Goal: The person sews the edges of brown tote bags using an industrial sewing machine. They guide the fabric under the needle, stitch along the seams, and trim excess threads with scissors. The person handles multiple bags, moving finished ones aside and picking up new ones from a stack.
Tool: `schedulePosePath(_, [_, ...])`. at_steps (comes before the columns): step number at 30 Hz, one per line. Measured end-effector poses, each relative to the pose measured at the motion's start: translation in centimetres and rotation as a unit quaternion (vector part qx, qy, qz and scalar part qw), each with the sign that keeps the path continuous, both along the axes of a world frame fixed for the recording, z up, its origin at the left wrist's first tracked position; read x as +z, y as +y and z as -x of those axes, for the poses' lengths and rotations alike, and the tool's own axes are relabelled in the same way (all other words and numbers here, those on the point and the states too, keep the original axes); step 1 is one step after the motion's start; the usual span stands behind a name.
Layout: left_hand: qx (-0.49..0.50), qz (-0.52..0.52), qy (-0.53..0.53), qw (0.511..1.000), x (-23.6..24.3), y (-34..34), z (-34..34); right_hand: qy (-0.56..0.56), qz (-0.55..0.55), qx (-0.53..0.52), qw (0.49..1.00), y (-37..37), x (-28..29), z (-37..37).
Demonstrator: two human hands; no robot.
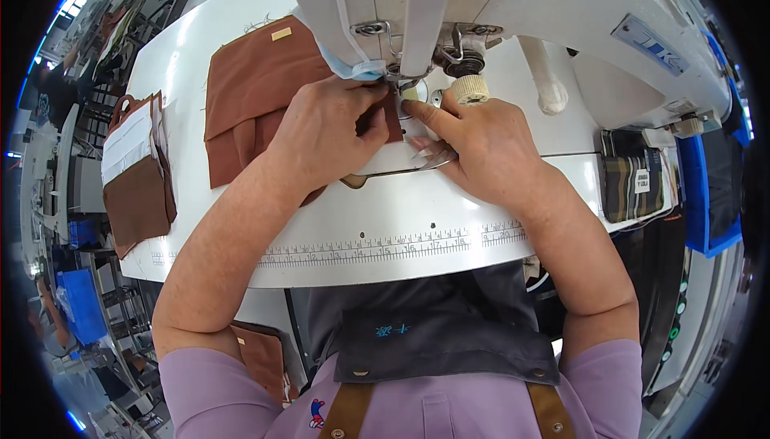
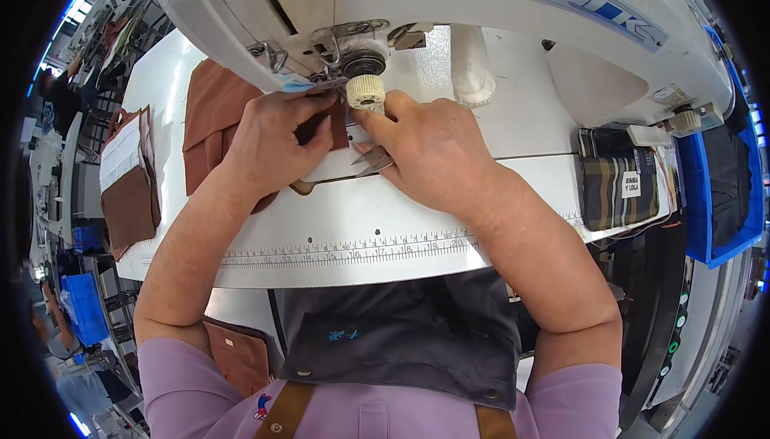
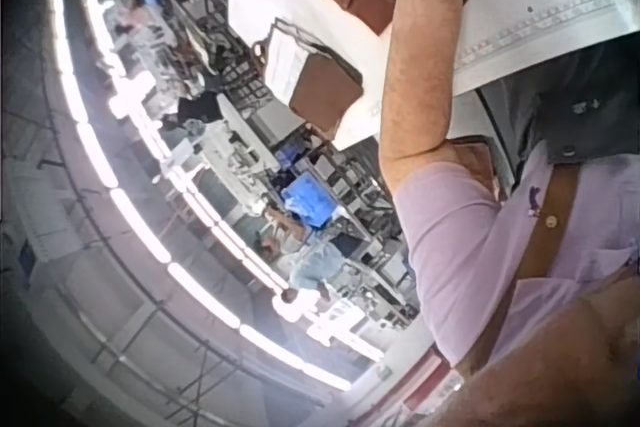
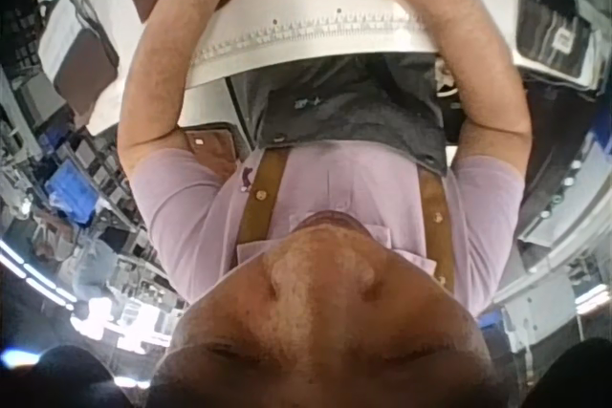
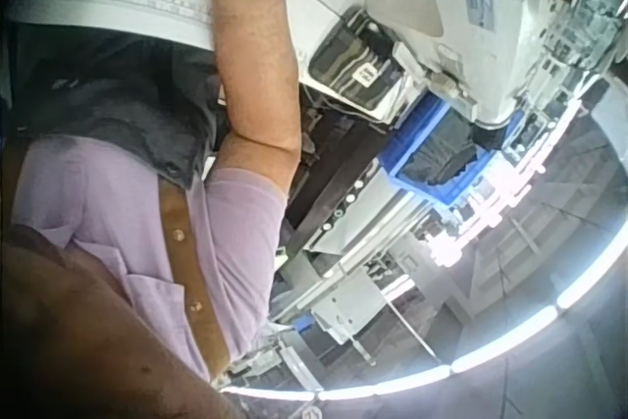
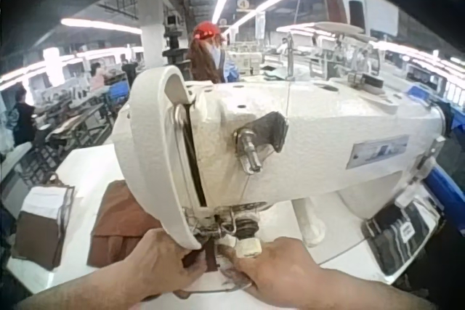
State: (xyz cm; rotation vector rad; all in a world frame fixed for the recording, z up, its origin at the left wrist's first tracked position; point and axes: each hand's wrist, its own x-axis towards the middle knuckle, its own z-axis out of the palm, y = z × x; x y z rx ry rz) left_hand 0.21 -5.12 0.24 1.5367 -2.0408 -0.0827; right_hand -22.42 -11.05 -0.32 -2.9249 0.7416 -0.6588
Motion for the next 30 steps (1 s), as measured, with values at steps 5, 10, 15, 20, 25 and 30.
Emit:
schedulePosePath(5, [-0.024,0.045,-0.006,0.999,0.0,-0.9,0.0,-0.006,-0.028,-0.007,1.0,0.0,0.3,0.6])
schedulePosePath(10, [-0.006,0.029,-0.027,0.999,-0.1,-0.7,-0.3,-0.048,-0.041,0.013,0.998,-0.4,-0.4,0.2])
schedulePosePath(15, [0.003,0.006,-0.008,1.0,0.0,-0.6,-0.2,-0.045,-0.052,0.016,0.998,-0.6,-0.6,0.5])
schedulePosePath(20, [0.022,-0.003,-0.009,1.0,0.2,-0.4,-0.2,-0.01,-0.074,0.016,0.997,-0.7,-0.5,0.5])
schedulePosePath(25, [0.058,-0.017,-0.023,0.998,0.3,-0.3,0.0,-0.004,-0.08,0.023,0.997,-0.8,-0.4,0.8])
schedulePosePath(30, [0.018,-0.108,-0.035,0.993,1.0,-0.6,-0.2,-0.024,-0.067,0.028,0.997,-1.0,-0.5,0.9])
